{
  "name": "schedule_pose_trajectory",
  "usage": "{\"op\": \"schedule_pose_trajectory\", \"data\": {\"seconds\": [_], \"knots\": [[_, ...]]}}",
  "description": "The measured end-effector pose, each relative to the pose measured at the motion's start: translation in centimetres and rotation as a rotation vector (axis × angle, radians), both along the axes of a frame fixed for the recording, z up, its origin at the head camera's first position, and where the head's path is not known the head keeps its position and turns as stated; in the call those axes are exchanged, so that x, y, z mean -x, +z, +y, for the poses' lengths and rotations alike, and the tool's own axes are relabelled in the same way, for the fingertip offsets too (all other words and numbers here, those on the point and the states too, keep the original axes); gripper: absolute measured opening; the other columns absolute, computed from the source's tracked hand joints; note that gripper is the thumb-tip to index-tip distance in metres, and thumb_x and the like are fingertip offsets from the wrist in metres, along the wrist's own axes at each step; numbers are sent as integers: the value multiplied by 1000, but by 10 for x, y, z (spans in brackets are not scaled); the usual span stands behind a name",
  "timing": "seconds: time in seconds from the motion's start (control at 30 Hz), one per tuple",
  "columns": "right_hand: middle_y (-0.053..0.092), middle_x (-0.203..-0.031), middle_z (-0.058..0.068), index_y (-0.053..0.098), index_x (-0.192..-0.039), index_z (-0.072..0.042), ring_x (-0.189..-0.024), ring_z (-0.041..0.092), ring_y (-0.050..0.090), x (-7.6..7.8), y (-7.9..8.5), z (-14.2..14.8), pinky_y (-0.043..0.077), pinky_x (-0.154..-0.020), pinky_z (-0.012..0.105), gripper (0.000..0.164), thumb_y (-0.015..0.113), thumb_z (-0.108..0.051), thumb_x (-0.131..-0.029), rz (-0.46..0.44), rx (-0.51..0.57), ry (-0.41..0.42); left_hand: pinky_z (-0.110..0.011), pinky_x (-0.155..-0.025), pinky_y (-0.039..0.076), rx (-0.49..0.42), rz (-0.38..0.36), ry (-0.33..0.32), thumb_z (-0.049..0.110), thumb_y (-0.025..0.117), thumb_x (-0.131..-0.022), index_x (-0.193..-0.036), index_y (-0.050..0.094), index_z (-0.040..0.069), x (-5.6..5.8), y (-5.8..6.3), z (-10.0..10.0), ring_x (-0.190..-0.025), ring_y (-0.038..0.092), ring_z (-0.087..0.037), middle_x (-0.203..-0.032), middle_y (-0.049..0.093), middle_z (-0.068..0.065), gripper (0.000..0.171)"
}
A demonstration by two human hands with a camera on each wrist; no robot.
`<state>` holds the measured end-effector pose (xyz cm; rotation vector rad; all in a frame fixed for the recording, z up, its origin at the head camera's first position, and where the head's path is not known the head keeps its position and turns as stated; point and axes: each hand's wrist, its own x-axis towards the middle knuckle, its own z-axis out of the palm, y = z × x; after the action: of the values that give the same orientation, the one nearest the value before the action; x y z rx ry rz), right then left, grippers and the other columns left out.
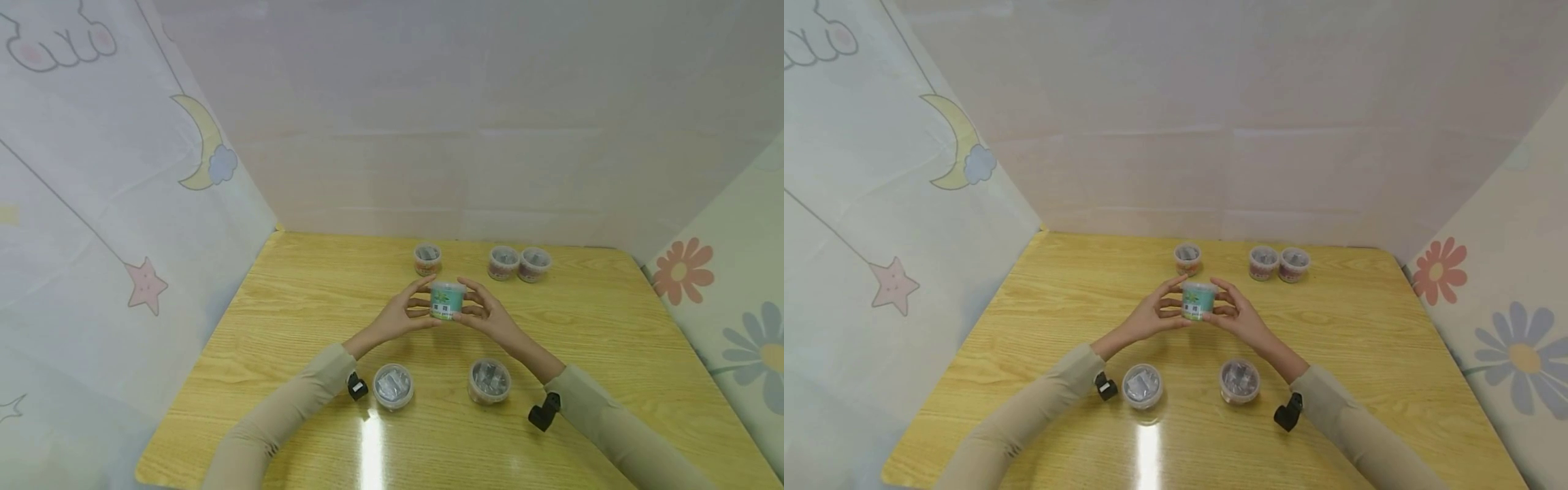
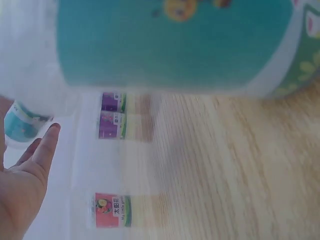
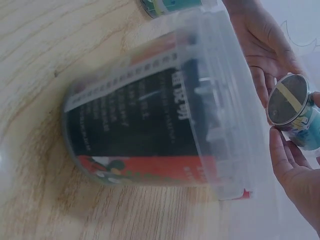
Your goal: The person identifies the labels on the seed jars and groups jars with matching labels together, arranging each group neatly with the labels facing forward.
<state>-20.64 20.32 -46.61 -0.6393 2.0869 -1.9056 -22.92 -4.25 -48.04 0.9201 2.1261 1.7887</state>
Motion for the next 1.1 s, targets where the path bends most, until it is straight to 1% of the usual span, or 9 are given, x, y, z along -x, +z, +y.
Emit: {"op": "schedule_pose_trajectory", "data": {"seconds": [0.07,0.2,0.3,0.43,0.6,0.7,0.83,0.97,1.1], "knots": [[38,-138,26,20,-155,-13,-115,45,50,0,0,0,51,-92,48,75,65,-8,-94,7,7,9,-50,-98,47,-15,-11,-5,7,73,-88,-154,25,25,-1,0,0,-119,55,-36,-143,36,-23,84],[37,-137,27,20,-155,-14,-116,47,50,-1,-1,0,51,-92,52,76,65,-7,-94,31,-13,8,-52,-97,47,-27,-15,7,5,74,-87,-154,26,23,-3,2,1,-117,56,-40,-142,37,-26,85],[38,-137,26,20,-155,-13,-115,44,52,-2,-1,-1,51,-92,49,77,66,-9,-93,75,-83,-36,-52,-96,48,-20,-2,32,8,75,-86,-153,28,25,-4,1,2,-116,57,-38,-141,39,-25,84],[43,-134,24,24,-154,-11,-111,40,57,-4,1,-3,54,-88,40,78,70,-11,-91,137,-178,-116,-52,-96,48,-24,16,66,9,77,-85,-152,31,27,-3,-3,3,-114,59,-37,-139,41,-24,83],[48,-129,26,27,-153,-10,-105,40,61,-6,5,-8,56,-85,38,77,71,-12,-90,170,-196,-158,-47,-95,50,-28,32,83,10,78,-84,-151,33,25,-5,-2,7,-112,61,-35,-137,43,-23,83],[47,-130,27,27,-152,-10,-104,39,61,-7,5,-8,56,-85,36,76,70,-10,-91,169,-184,-163,-43,-94,51,-23,37,86,11,78,-84,-151,33,25,-6,0,8,-112,61,-33,-137,44,-22,82],[47,-129,27,26,-152,-8,-105,39,60,-6,3,-7,56,-84,32,75,70,-8,-91,149,-154,-153,-43,-96,50,-22,31,77,10,77,-85,-152,32,25,-7,1,7,-112,60,-32,-138,43,-20,82],[47,-130,26,26,-153,-10,-108,41,58,-5,1,-6,55,-85,32,74,69,-9,-92,115,-127,-137,-42,-95,51,-20,20,53,7,74,-87,-154,28,18,-6,1,4,-114,59,-34,-140,41,-21,82],[42,-136,25,23,-154,-12,-113,43,54,-5,1,-5,53,-87,32,76,68,-11,-93,84,-114,-104,-35,-90,54,18,-9,32,4,71,-88,-155,22,13,-6,4,2,-114,58,-36,-140,41,-24,84]]}}
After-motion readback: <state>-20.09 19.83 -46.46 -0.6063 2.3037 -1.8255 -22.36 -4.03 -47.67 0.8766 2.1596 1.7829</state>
